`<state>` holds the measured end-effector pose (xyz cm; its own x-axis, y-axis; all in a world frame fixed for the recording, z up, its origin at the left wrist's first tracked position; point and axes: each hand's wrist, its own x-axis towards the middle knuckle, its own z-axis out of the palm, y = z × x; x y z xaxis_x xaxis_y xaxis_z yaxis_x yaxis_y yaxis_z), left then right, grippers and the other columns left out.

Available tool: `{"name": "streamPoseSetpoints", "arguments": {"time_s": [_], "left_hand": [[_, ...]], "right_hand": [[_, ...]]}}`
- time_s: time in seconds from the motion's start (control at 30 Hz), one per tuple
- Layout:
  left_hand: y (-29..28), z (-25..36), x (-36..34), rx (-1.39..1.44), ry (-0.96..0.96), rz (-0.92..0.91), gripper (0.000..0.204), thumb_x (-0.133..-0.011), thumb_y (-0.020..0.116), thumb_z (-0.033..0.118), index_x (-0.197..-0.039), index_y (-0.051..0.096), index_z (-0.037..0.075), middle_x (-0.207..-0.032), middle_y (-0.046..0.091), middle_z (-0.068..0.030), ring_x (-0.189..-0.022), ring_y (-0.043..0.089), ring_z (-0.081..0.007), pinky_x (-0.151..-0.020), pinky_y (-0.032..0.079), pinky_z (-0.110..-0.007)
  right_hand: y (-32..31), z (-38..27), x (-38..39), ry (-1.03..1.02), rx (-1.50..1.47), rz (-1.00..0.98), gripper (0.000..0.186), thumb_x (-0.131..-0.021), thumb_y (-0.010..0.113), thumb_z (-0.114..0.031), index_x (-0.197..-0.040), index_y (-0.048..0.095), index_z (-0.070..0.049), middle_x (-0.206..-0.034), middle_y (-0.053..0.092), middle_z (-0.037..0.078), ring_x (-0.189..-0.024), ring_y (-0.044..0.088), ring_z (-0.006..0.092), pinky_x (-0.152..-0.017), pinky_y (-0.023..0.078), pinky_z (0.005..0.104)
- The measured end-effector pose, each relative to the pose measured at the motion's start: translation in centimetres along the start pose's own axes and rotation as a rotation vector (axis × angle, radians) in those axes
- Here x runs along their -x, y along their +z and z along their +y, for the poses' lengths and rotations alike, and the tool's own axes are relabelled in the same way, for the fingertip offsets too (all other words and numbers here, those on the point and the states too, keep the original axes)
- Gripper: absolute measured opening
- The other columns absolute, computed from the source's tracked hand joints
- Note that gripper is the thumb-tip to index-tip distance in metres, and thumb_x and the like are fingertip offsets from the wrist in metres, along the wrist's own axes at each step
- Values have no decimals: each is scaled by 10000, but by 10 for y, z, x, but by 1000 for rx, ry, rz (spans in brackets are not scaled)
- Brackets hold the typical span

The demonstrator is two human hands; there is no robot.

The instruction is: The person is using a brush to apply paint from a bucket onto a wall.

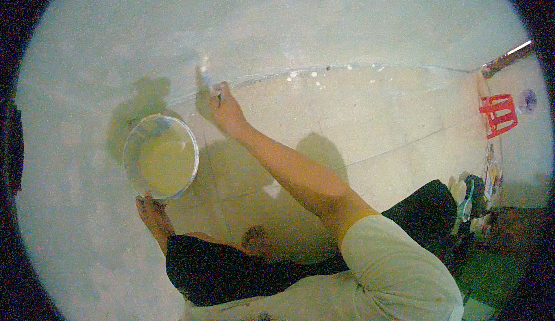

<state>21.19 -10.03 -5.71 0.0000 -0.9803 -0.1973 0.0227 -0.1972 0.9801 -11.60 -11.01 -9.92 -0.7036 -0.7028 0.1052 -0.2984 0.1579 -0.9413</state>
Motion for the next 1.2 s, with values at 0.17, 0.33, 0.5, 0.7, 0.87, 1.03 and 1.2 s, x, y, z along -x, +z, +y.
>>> {"name": "streamPoseSetpoints", "arguments": {"time_s": [0.17, 0.33, 0.5, 0.7, 0.87, 1.03, 1.2], "left_hand": [[-1, -5, 2, 26, -12, 15, 147, -943, 530, 147, -1048, 484, 54, -971, 578, -62, -843, 570, -140, -703, 486, -283], [10, -9, -2, 52, -3, -24, 184, -944, 529, 155, -1076, 476, 38, -1009, 574, -72, -875, 569, -150, -732, 478, -282], [-3, -16, -6, 34, -25, 25, 218, -943, 533, 158, -1105, 463, 30, -1031, 566, -89, -894, 567, -164, -744, 477, -286], [15, -24, -9, -89, -24, 29, 220, -945, 537, 195, -1075, 455, 38, -1016, 561, -88, -895, 570, -172, -746, 479, -302], [1, -28, -5, -105, 43, -7, 198, -941, 543, 208, -1026, 453, 52, -968, 559, -70, -857, 566, -158, -734, 470, -293], [17, -19, -4, -4, 1, 9, 175, -940, 546, 207, -998, 466, 62, -946, 566, -56, -849, 565, -137, -725, 473, -284], [1, -34, -13, 4, 28, -9, 159, -944, 543, 194, -1005, 475, 64, -952, 571, -51, -831, 568, -125, -697, 476, -269]], "right_hand": [[-43, 14, -18, -12, 41, -54, 285, -951, 514, -278, -1124, 522, -52, -894, 624, 162, -777, 590, 234, -721, 476, 380], [-183, 128, -33, -18, 183, 310, 261, -949, 529, -273, -1107, 549, -67, -761, 547, 39, -631, 509, 135, -534, 440, 288], [-191, 130, -25, 405, -198, 593, 304, -960, 490, -286, -1170, 411, -81, -779, 530, 46, -616, 495, 133, -454, 425, 257], [-96, 137, -27, 343, -92, 247, 351, -944, 469, -267, -1241, 385, -99, -844, 578, 106, -669, 567, 200, -560, 510, 346], [-66, 75, 2, -88, 305, -182, 318, -928, 499, -253, -1188, 458, -75, -816, 622, 211, -703, 627, 352, -627, 512, 448], [-186, 80, -51, 40, 773, -149, 287, -900, 507, -217, -1133, 522, -49, -883, 636, 263, -823, 629, 414, -754, 496, 493], [-263, 49, -79, 174, 844, -16, 340, -870, 586, -303, -1090, 574, -44, -869, 653, 215, -801, 647, 338, -725, 502, 438]]}}
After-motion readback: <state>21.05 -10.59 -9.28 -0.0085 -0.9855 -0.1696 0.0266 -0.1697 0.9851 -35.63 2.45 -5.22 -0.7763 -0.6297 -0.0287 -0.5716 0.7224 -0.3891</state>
